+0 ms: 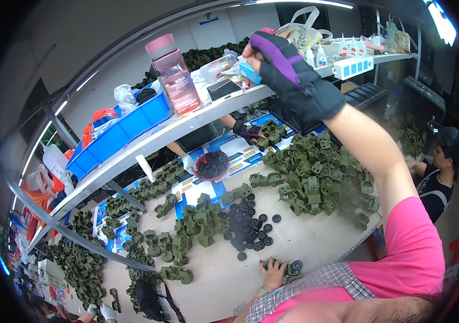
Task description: The person assembles toy vehicles by attaching wheels onto toy vehicle bodies by hand and placing the assembled vehicles into a crate.
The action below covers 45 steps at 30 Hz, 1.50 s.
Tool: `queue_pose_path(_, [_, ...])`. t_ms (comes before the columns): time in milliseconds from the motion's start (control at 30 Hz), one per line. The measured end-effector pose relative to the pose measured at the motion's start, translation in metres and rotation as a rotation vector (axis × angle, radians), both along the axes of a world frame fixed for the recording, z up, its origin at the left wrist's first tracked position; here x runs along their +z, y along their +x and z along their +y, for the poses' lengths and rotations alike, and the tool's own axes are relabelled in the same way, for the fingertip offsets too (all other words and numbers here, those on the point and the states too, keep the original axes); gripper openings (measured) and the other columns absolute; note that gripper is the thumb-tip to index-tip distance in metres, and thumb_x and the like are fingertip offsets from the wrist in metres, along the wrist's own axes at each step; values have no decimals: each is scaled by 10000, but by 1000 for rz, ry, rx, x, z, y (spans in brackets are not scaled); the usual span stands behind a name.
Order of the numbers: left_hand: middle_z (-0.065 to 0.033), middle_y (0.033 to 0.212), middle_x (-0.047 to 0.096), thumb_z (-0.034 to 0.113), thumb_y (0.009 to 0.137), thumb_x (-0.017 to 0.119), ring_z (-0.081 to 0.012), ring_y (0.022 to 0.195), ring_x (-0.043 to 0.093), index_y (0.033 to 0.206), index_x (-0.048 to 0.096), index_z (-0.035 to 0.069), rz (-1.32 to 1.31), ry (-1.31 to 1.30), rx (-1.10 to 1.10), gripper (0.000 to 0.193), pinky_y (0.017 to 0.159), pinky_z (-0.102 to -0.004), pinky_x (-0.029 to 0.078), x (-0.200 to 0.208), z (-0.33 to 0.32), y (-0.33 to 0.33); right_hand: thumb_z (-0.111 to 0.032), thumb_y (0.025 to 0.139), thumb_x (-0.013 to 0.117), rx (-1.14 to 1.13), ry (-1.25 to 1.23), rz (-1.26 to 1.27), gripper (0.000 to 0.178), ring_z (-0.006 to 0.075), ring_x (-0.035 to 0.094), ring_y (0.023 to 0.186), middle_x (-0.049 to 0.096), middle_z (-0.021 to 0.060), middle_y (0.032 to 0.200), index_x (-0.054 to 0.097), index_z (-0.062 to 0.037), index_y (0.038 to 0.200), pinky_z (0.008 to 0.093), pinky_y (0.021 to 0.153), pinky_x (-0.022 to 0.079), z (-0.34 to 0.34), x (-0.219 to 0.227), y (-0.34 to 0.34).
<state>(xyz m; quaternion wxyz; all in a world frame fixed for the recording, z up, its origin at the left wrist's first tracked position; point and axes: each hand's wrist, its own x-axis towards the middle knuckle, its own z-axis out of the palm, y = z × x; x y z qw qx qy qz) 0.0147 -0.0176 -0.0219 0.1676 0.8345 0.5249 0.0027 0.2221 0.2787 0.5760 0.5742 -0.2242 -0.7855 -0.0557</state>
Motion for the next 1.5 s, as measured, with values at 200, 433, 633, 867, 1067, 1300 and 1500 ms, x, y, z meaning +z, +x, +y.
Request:
queue_pose_path(200, [-23, 1372, 630, 97, 848, 715, -349, 1505, 425, 1314, 699, 274, -76, 209, 1, 499, 1136, -834, 235, -20, 4, -3, -98, 997, 696, -244, 112, -44, 194, 203, 708, 944, 711, 98, 1027, 698, -35, 1180, 328, 851, 570, 24, 4, 9])
queue_pose_path(433, [-85, 1382, 614, 111, 883, 682, -346, 1494, 431, 1145, 752, 178, -121, 158, -114, 279, 1219, -802, 198, -29, 29, 5, 34, 920, 692, -169, 119, -96, 217, 362, 691, 965, 704, 152, 1027, 716, -49, 1119, 425, 849, 554, -64, -93, 25])
queue_pose_path(633, [-104, 1465, 585, 156, 853, 693, -353, 1517, 405, 986, 779, 139, -226, 245, -241, 159, 1250, -791, 175, 11, 60, 12, 32, 923, 657, 50, -504, -375, 242, 317, 706, 1015, 707, 135, 1100, 712, -39, 1149, 388, 857, 556, -92, -293, 47])
queue_pose_path(867, [-127, 1690, 353, 155, 843, 773, -414, 1602, 259, 1408, 661, 201, -360, 68, 134, 578, 1253, -761, 137, 32, 29, 26, -170, 926, 699, -32, -709, -557, 438, 424, 643, 1158, 677, 227, 1244, 630, -39, 1338, 503, 1018, 531, -87, -520, 49])
queue_pose_path(1067, [-216, 1638, 390, 339, 715, 956, -430, 1510, 384, 1660, 277, 72, -435, 41, 604, 1194, 1201, -589, 354, 13, -6, 38, -178, 933, 691, -68, -917, -574, 468, 458, 590, 1270, 637, 254, 1348, 612, -52, 1377, 513, 1081, 502, -62, -547, -5])
queue_pose_path(1300, [-207, 1395, 613, 408, 740, 931, -422, 1313, 549, 1669, 283, 81, -405, -166, 704, 1178, 1087, -538, 477, 13, 12, 36, -148, 881, 706, -131, -1057, -695, 323, 449, 618, 1163, 646, 239, 1193, 615, -43, 1172, 522, 961, 528, -52, -566, 2])
queue_pose_path(1500, [-205, 1225, 674, 358, 754, 873, -413, 1173, 599, 1381, 622, 42, -328, -187, 664, 746, 1028, -490, 522, 2, 22, 40, -158, 895, 782, 196, -1230, -430, 509, 422, 640, 1111, 662, 198, 1211, 618, -40, 1361, 478, 960, 539, -111, -545, 53])
